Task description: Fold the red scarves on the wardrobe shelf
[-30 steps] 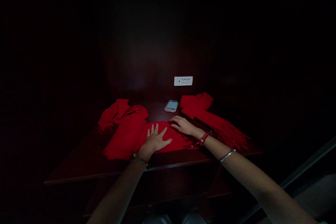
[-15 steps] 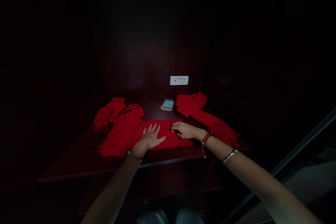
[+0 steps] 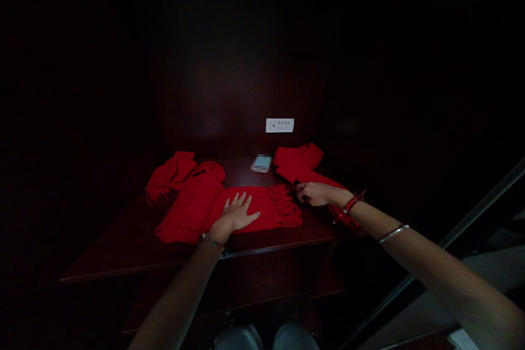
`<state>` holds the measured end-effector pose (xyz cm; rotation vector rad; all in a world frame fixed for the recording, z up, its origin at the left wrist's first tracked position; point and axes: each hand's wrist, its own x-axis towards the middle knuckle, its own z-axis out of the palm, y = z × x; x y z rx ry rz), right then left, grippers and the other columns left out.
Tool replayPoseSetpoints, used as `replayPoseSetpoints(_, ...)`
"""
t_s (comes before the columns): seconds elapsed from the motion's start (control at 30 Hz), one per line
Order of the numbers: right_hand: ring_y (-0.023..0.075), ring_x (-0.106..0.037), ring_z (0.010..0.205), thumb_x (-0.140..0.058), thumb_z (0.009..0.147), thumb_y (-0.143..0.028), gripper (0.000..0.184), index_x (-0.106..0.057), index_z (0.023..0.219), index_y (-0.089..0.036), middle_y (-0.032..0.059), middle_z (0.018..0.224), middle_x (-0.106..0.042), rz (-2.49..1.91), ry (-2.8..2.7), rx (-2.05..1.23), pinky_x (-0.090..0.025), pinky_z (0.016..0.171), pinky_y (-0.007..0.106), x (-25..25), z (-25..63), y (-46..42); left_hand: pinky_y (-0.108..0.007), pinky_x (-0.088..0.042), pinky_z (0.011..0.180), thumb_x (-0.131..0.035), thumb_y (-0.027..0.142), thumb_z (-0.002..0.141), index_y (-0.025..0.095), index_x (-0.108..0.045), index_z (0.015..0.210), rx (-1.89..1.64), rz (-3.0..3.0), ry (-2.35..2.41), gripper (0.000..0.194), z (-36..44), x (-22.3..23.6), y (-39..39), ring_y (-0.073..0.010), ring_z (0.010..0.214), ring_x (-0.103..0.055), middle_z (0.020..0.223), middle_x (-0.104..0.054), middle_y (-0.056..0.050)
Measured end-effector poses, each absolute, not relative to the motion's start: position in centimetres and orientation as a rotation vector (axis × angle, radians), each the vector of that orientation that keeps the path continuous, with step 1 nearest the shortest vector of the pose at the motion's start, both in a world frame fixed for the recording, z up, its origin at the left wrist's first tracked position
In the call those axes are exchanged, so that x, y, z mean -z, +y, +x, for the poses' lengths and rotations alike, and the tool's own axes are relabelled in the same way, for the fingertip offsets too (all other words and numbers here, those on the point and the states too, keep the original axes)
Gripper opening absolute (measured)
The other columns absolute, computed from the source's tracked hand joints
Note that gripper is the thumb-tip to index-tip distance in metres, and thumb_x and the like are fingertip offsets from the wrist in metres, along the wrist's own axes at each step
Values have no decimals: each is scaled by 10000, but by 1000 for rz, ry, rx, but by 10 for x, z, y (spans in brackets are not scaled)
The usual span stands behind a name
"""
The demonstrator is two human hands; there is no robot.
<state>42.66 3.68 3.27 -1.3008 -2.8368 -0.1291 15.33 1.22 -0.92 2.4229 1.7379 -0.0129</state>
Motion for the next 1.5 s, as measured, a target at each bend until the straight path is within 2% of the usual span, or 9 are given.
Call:
replayPoseSetpoints(0.1, 133, -535, 801, -441, 699, -56, 237, -631, 798, -159, 56, 883, -579, -1089, -2731, 100, -395, 765, 224, -35, 410, 35, -444, -89, 1030, -224, 660, 746, 177, -195, 1363, -4, 2435, 1732, 784, 153, 9, 12, -247, 1306, -59, 1429, -91, -65)
replayPoseSetpoints(0.3, 180, -514, 979, -497, 753, -159, 314, -564, 1057, -114, 114, 1065, -574, -1278, -2618, -23, -371, 843, 259, -21, 331, 74, -440, -95, 1031, -203, 643, 764, 151, -200, 1360, -5, 2449, 1731, 773, 152, 10, 13, -245, 1305, -69, 1429, -105, -76)
replayPoseSetpoints(0.5, 168, -577, 755, -559, 670, -85, 132, -643, 766, -119, 74, 774, -649, -1266, -2691, -121, -399, 699, 228, -22, 307, 105, -432, -100, 1036, -191, 653, 751, 111, -161, 1365, 1, 2434, 1740, 819, 151, 12, 13, -242, 1307, -54, 1428, -99, -81)
replayPoseSetpoints(0.67, 110, -547, 724, -495, 778, -201, 187, -581, 922, -118, 47, 841, -628, -1181, -2661, -228, -395, 647, 191, -24, 313, 103, -440, -100, 1034, -208, 641, 750, 96, -160, 1361, -5, 2412, 1757, 820, 154, 10, 12, -254, 1305, -50, 1428, -93, -88)
replayPoseSetpoints(0.77, 94, -538, 687, -581, 722, -210, 287, -549, 994, -125, 24, 841, -619, -1224, -2631, -384, -396, 601, 172, -23, 311, 105, -439, -102, 1033, -210, 635, 752, 95, -168, 1358, -3, 2411, 1751, 813, 155, 9, 11, -253, 1305, -53, 1427, -103, -91)
replayPoseSetpoints(0.87, 109, -538, 696, -667, 606, -119, 337, -592, 934, -135, 16, 806, -619, -1345, -2557, -477, -396, 618, 179, -23, 308, 111, -431, -104, 1034, -210, 637, 750, 93, -174, 1357, -21, 2414, 1746, 816, 154, 9, 11, -249, 1305, -67, 1425, -111, -93)
replayPoseSetpoints(0.97, 124, -545, 676, -659, 605, -95, 210, -629, 811, -121, 21, 721, -621, -1406, -2504, -488, -402, 621, 193, -23, 308, 116, -433, -116, 1031, -217, 638, 748, 97, -175, 1357, -45, 2414, 1746, 815, 154, 10, 11, -251, 1304, -74, 1425, -113, -91)
replayPoseSetpoints(1.23, 113, -577, 705, -666, 631, -125, 455, -549, 1071, -138, 36, 879, -636, -1488, -2362, -574, -443, 626, 198, -13, 310, 115, -425, -99, 1037, -209, 635, 751, 98, -170, 1357, -13, 2405, 1742, 811, 154, 6, 9, -242, 1307, -54, 1427, -109, -85)
replayPoseSetpoints(1.5, 181, -562, 875, -723, 561, -152, 354, -634, 904, -159, 40, 910, -634, -1552, -2392, -471, -413, 760, 216, -31, 302, 121, -426, -109, 1037, -216, 624, 757, 110, -175, 1359, -25, 2413, 1740, 793, 154, 8, 11, -235, 1307, -69, 1428, -111, -72)
